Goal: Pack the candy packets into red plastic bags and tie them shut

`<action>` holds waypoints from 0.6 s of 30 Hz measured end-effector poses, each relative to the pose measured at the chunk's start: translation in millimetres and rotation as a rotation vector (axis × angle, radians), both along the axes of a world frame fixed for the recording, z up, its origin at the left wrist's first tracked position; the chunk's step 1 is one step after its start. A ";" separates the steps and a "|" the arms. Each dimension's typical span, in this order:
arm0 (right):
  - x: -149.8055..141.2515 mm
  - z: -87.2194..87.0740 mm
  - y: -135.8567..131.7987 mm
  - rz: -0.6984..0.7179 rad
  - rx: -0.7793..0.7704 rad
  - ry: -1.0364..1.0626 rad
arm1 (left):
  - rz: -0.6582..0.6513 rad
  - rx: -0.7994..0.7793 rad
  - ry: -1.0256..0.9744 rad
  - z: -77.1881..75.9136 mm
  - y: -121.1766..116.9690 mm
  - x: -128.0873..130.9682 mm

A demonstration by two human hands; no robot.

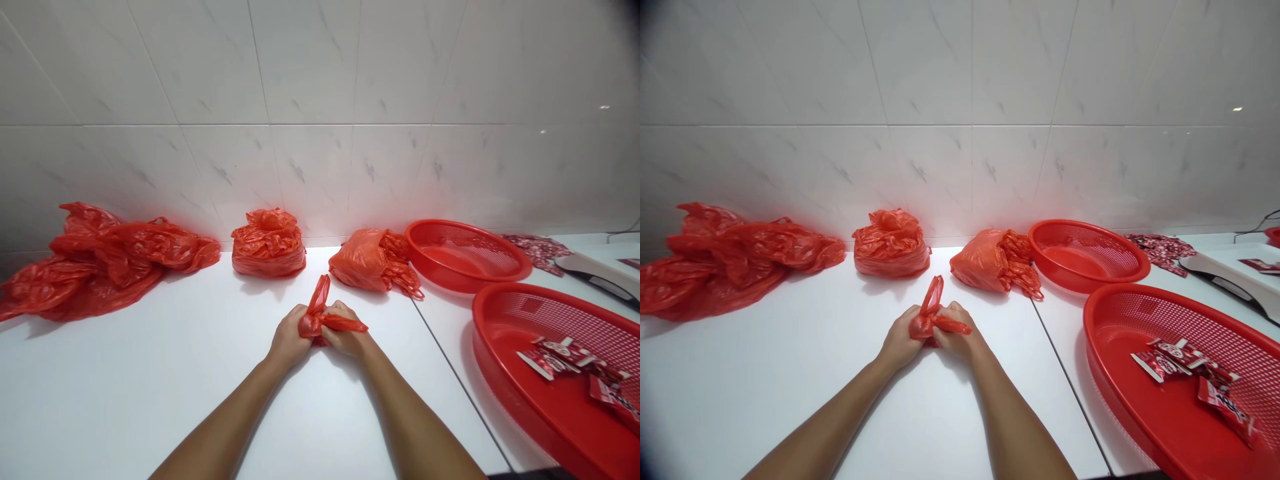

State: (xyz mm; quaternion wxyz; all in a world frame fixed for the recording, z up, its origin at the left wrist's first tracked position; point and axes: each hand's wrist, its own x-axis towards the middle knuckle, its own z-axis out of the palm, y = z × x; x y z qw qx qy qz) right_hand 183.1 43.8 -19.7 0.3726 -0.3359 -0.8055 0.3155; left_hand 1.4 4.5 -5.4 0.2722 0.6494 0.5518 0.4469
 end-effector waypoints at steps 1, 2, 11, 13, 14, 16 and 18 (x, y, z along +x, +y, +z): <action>0.6 -1.5 0.5 0.002 -0.005 0.033 | 0.001 -0.008 -0.005 -0.5 0.0 -0.1; 1.5 -3.4 1.6 0.007 -0.029 0.089 | 0.003 -0.017 -0.013 -0.9 0.1 -0.3; 10.1 -25.2 19.5 0.123 -0.480 0.551 | 0.056 -0.099 -0.166 -3.2 -2.1 -2.9; 9.4 -29.7 23.6 0.091 -0.510 0.577 | 0.068 -0.114 -0.213 -4.8 -2.2 -2.8; 9.5 -31.7 25.8 0.075 -0.513 0.590 | 0.072 -0.121 -0.240 -5.6 -1.8 -2.7; 11.3 -34.9 30.4 0.037 -0.513 0.615 | 0.078 -0.137 -0.297 -6.7 -0.3 -2.0; 15.4 -36.4 34.5 -0.008 -0.519 0.640 | 0.078 -0.155 -0.354 -5.5 1.0 -1.1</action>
